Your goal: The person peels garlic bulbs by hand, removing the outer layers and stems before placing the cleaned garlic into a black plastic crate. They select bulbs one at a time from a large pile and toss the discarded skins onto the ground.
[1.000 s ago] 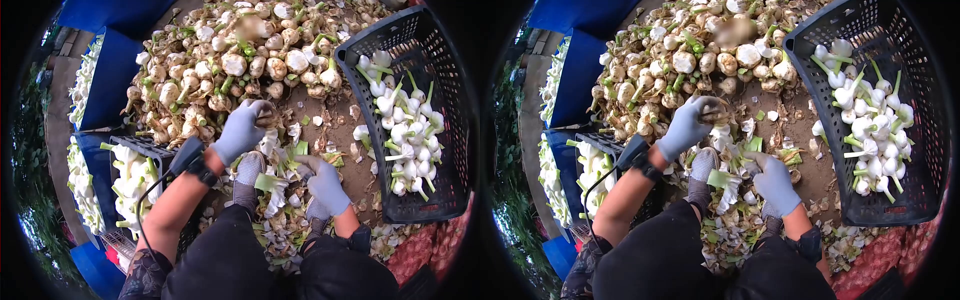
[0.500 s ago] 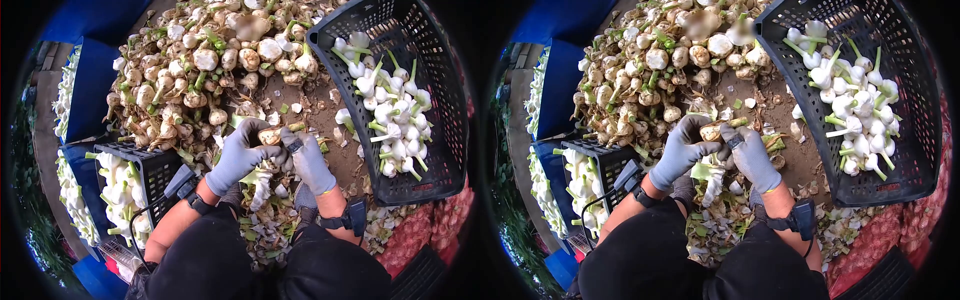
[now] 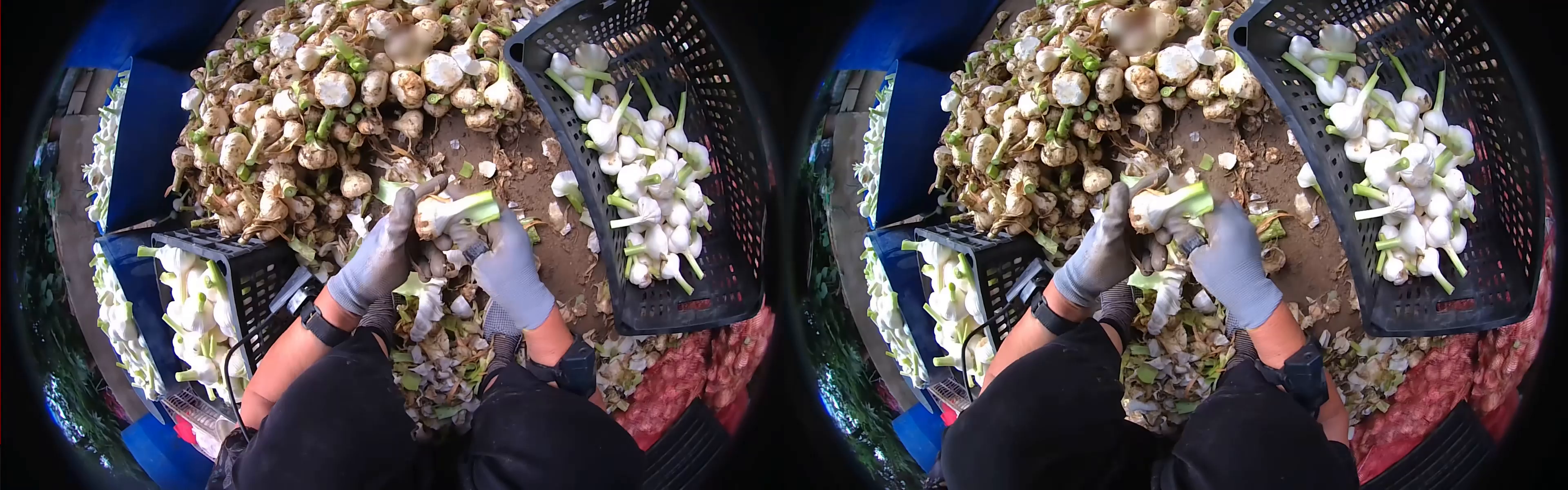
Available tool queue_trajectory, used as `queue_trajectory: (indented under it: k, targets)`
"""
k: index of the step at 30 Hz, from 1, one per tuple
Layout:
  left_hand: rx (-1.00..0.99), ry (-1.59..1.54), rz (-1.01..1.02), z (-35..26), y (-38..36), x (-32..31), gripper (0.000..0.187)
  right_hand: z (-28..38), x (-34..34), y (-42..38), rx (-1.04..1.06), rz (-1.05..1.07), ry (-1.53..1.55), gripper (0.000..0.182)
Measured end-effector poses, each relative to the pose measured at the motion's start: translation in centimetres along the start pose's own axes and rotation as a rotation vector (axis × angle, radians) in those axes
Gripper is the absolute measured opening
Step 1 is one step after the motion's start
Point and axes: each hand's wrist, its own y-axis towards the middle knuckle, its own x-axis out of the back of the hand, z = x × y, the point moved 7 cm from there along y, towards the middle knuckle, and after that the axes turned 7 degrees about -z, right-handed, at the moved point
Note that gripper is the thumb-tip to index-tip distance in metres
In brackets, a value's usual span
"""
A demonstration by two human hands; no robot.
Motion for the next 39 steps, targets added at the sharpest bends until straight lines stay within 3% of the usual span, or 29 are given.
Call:
queue_trajectory:
  k: [1,3,5,7,8,9,11,12,13,15,16,17,19,20,21,22,23,25,27,28,29,31,33,34,35,36,39]
  targets:
    - [0.005,-0.002,0.0,-0.1,-0.2,-0.5,0.071,-1.1,-0.8,-0.1,-0.168,0.095,0.214,0.01]
    - [-0.017,0.338,-0.039,-0.2,-0.5,-1.0,0.074,-2.4,-2.6,-0.9,-0.501,0.278,0.643,0.01]
    - [-0.018,0.514,0.009,1.2,0.4,1.7,0.076,-2.9,-2.9,-1.1,-0.577,0.288,0.65,0.013]
    - [-0.331,0.392,-0.018,0.0,0.5,3.1,0.066,-4.0,-3.4,-2.1,-0.788,0.326,0.717,0.024]
    - [-0.346,0.476,-0.274,-1.5,0.6,2.9,0.054,-3.7,-3.8,-2.6,-0.863,0.358,0.863,0.031]
    - [-0.456,0.573,-0.349,-2.1,0.8,3.3,0.049,-3.8,-4.3,-3.4,-0.863,0.36,0.862,0.031]
    - [-0.429,0.711,-0.204,-2.2,0.7,1.9,0.049,-4.0,-4.6,-3.9,-0.689,0.294,0.695,0.032]
    - [-0.615,1.098,-0.074,-3.1,-0.1,-0.2,0.053,-3.4,-4.0,-3.4,-0.532,0.308,0.578,0.031]
    - [-0.685,1.222,-0.026,-2.8,0.0,-0.8,0.054,-3.2,-3.6,-3.4,-0.535,0.306,0.578,0.031]
    - [0.012,0.636,-0.081,0.3,0.9,1.5,0.053,-2.4,-3.1,-3.2,-0.352,0.392,0.373,0.029]
    - [-0.067,0.467,-0.108,0.1,1.0,2.1,0.045,-3.5,-2.4,-2.9,-0.362,0.337,0.103,0.03]
    - [-0.121,0.224,-0.059,0.2,0.8,1.9,0.039,-3.7,-2.0,-2.7,-0.366,0.336,0.102,0.03]
    - [-0.07,-0.07,-0.035,0.8,0.5,1.5,0.036,-3.4,-0.5,-1.5,-0.283,0.295,-0.264,0.028]
    - [-0.089,-0.111,-0.013,0.8,0.9,1.7,0.035,-2.3,-0.8,-1.5,-0.19,0.399,-0.473,0.026]
    - [-0.103,-0.155,0.009,0.7,1.1,1.9,0.034,-2.5,-1.0,-2.0,-0.192,0.403,-0.467,0.026]
    - [-0.221,-0.119,0.021,-0.3,0.6,2.2,0.03,-3.5,-2.0,-3.1,-0.216,0.565,-0.503,0.025]
    - [-0.198,-0.492,0.038,-0.1,1.1,3.3,0.03,-4.0,-2.9,-4.2,-0.235,0.723,-0.536,0.024]
    - [-0.325,-0.333,-0.08,-1.3,1.0,3.6,0.033,-1.2,-3.7,-7.4,-0.255,1.017,-0.222,0.02]
    - [-0.203,-0.436,-0.13,-0.2,1.7,4.9,0.037,2.6,-3.7,-10.3,-0.062,1.36,0.204,0.02]
    - [-0.216,-0.475,-0.104,0.1,2.0,5.7,0.037,5.0,-2.0,-8.5,0.05,1.197,0.545,0.025]
    - [-0.227,-0.513,-0.082,0.3,2.0,6.0,0.038,5.3,-1.8,-7.6,0.045,1.197,0.545,0.025]
    - [-0.208,-0.5,-0.148,-0.2,1.9,5.4,0.037,2.2,-1.8,-4.8,-0.264,0.963,0.153,0.03]
    - [-0.177,-0.269,-0.256,-1.3,2.7,4.1,0.033,0.7,-0.7,-1.5,-0.011,0.352,-0.293,0.024]
    - [-0.314,-0.008,-0.346,-1.6,2.7,4.1,0.023,0.7,-1.2,-1.1,-0.012,0.353,-0.297,0.024]
    - [-0.265,-0.025,-0.43,-1.3,3.1,3.4,0.018,1.5,-0.9,-0.1,0.018,0.218,-0.302,0.022]
    - [-0.275,0.109,-0.376,-0.8,3.4,2.8,0.018,2.1,-0.1,0.5,0.049,0.077,-0.308,0.021]
    - [-0.233,0.368,-0.321,-2.0,2.7,0.9,0.023,-0.4,-0.1,0.8,-0.046,0.154,-0.279,0.019]
